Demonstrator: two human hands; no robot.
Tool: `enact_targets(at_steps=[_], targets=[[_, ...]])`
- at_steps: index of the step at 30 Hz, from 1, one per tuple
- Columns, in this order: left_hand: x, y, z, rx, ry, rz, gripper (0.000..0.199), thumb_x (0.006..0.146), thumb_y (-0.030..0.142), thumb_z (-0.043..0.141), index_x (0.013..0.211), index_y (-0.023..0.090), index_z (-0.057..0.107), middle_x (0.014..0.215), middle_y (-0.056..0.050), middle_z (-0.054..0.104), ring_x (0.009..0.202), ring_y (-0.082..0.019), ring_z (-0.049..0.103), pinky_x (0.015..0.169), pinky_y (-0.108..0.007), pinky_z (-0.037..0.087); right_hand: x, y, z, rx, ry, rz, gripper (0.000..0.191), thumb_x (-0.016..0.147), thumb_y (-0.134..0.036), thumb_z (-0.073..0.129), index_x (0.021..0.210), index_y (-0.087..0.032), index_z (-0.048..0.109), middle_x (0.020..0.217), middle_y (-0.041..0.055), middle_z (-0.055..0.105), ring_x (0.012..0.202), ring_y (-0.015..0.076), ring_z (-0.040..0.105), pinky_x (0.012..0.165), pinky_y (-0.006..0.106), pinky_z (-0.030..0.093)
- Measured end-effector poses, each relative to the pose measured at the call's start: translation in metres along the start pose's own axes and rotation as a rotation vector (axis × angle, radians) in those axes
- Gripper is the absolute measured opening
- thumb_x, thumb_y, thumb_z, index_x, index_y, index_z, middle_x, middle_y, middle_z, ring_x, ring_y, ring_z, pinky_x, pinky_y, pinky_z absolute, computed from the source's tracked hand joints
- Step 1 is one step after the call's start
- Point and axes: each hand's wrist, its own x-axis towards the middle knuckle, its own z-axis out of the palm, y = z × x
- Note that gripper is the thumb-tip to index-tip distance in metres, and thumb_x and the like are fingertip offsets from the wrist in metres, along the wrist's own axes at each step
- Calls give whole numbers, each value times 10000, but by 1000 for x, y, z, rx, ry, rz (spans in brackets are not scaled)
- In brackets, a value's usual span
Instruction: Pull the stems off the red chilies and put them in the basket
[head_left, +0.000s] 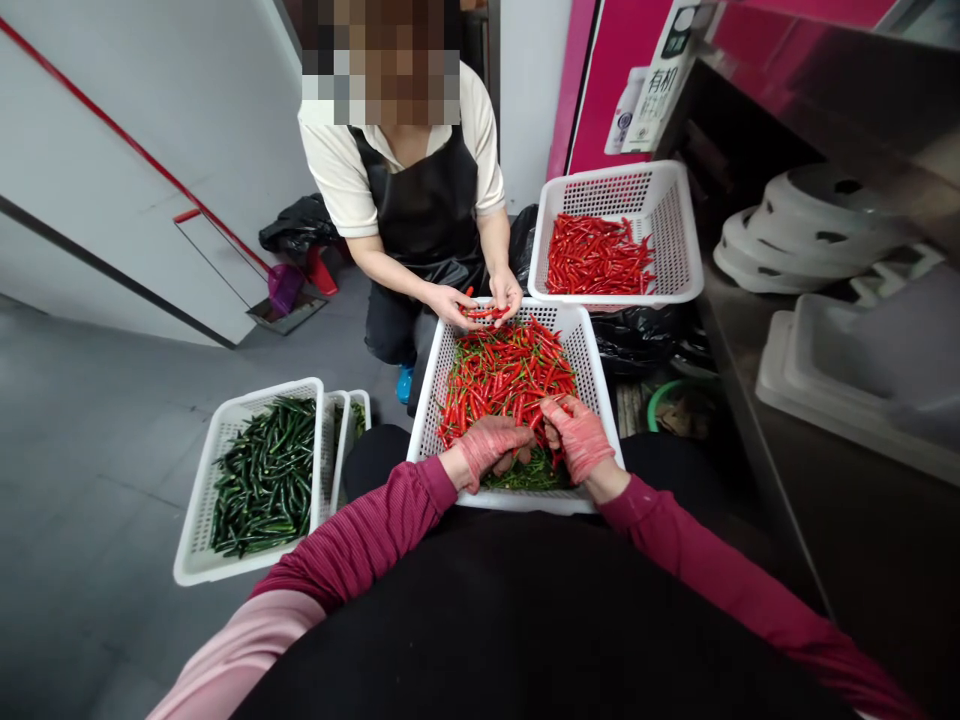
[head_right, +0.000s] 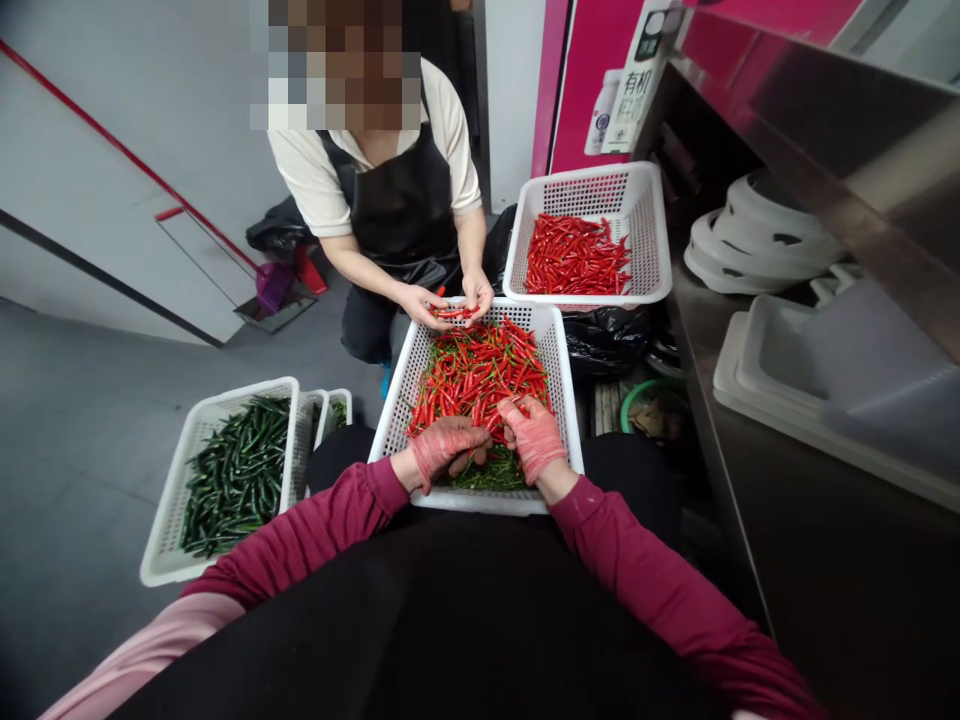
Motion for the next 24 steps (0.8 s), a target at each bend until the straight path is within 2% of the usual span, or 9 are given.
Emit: enact_targets(at_steps=[2, 5, 7, 10, 12, 14, 18, 21, 24], targets=[[2, -4, 4, 45, 92, -31, 276, 684, 405, 557, 639, 134, 537, 439, 51, 463, 312, -33, 285, 329, -201, 167, -9, 1, -1, -222, 26, -226, 209, 746, -400, 560, 762, -192, 558, 620, 0, 565, 528, 125, 510, 503, 252, 414], [7, -10, 5, 131, 156, -92, 269, 640, 391, 592, 582, 142, 509, 403, 61, 417, 307, -36, 265, 329, -202, 140, -19, -3, -3, -508, -134, -548, 164, 724, -359, 586, 766, -202, 609, 760, 50, 630, 715, 176, 574, 657, 288, 439], [10, -12, 2, 174, 167, -117, 300, 660, 436, 571, 618, 142, 532, 429, 55, 441, 309, -40, 270, 335, -203, 152, -16, -7, -7, -460, -150, -478, 170, 750, -362, 539, 761, -203, 599, 709, 47, 618, 672, 172, 571, 607, 280, 440], [12, -5, -4, 321, 231, -90, 353, 734, 484, 482, 714, 145, 579, 506, 32, 504, 355, -54, 322, 372, -202, 223, 1, -12, -19, -93, -146, 1, 215, 767, -383, 480, 704, -186, 535, 584, 23, 557, 475, 129, 494, 415, 242, 374], [13, 5, -5, 537, 237, -16, 275, 735, 410, 507, 761, 157, 611, 575, 17, 548, 457, -76, 422, 449, -196, 301, 9, -10, -25, 105, -283, 275, 217, 714, -389, 548, 701, -176, 509, 559, 3, 535, 406, 99, 443, 353, 215, 321], [14, 16, -1, 788, 191, 41, 188, 704, 291, 545, 823, 180, 640, 667, 2, 591, 595, -113, 505, 547, -200, 348, 11, -3, -23, 171, -385, 379, 256, 655, -378, 627, 761, -172, 517, 543, -24, 521, 370, 76, 409, 329, 193, 294], [16, 28, 11, 1037, 120, 13, 216, 717, 278, 527, 861, 184, 659, 699, -22, 601, 628, -146, 527, 569, -224, 345, 5, 5, -12, 98, -259, 230, 292, 643, -397, 657, 773, -182, 509, 429, -80, 430, 317, 60, 328, 306, 179, 243], [16, 27, 12, 949, 115, 78, 322, 762, 433, 484, 729, 166, 661, 588, -3, 556, 535, -117, 481, 520, -217, 329, 5, 0, -14, 94, -117, 141, 292, 666, -438, 626, 741, -195, 483, 431, -81, 408, 340, 72, 345, 336, 196, 279], [19, 25, 7, 951, 131, 138, 406, 781, 482, 451, 632, 161, 651, 509, 3, 509, 493, -111, 455, 502, -223, 321, -1, -12, -17, -111, -54, -53, 253, 674, -431, 615, 704, -198, 523, 516, -36, 498, 441, 104, 439, 439, 236, 371]])
